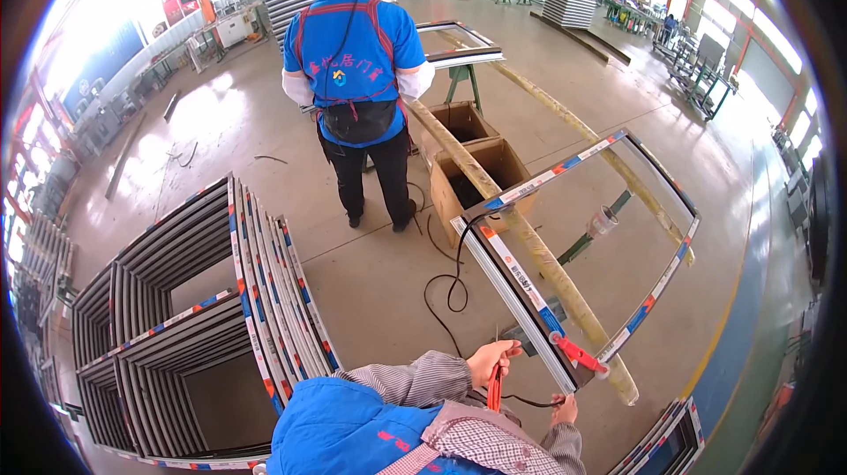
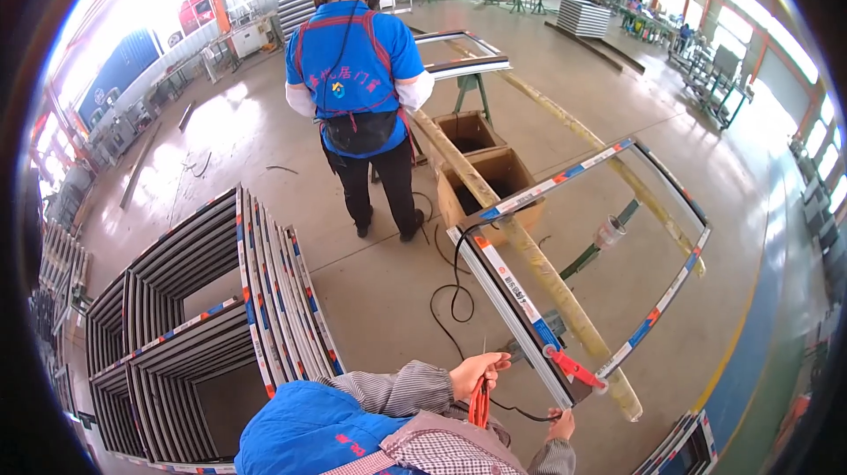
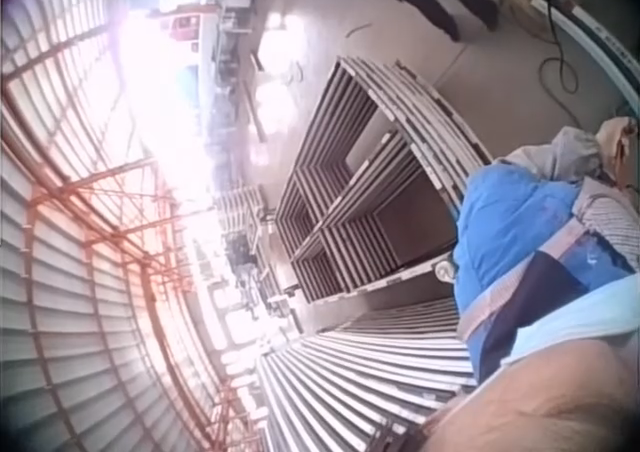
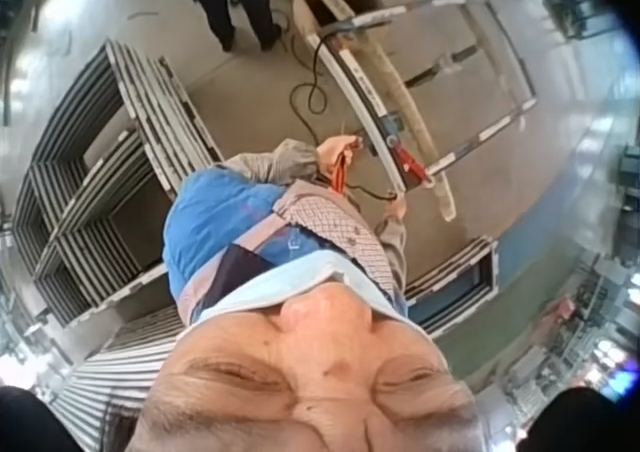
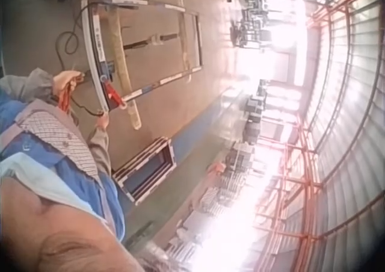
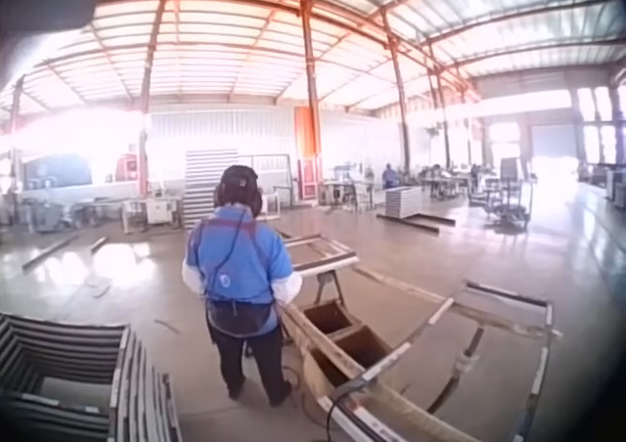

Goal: Applying and cutting rubber sealing strips onto metal door or window frames.

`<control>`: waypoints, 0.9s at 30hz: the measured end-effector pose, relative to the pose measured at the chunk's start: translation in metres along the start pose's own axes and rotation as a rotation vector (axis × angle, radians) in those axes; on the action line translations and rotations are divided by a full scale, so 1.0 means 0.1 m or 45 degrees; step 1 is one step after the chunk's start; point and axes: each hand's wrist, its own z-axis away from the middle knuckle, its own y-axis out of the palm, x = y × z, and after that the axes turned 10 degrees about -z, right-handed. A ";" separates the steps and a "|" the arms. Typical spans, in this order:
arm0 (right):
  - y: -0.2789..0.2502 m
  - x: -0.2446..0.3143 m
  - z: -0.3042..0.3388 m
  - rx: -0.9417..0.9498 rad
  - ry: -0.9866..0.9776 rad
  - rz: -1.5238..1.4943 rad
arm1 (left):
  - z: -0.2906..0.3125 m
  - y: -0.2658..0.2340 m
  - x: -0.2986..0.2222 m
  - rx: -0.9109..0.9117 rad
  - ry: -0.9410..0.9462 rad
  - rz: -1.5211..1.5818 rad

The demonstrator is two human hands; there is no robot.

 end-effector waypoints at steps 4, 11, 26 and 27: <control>0.04 0.04 0.00 0.029 0.072 0.053 | 0.00 0.00 -0.02 -0.001 0.012 0.014; -0.07 -0.05 -0.16 0.029 0.041 0.082 | 0.00 0.03 0.00 -0.014 0.017 -0.002; 0.66 0.56 1.47 0.155 -0.195 0.494 | -0.20 0.12 0.44 -0.096 0.377 -0.641; 0.75 0.64 1.65 0.367 -0.073 0.444 | -0.38 0.12 0.54 -0.207 0.288 -0.539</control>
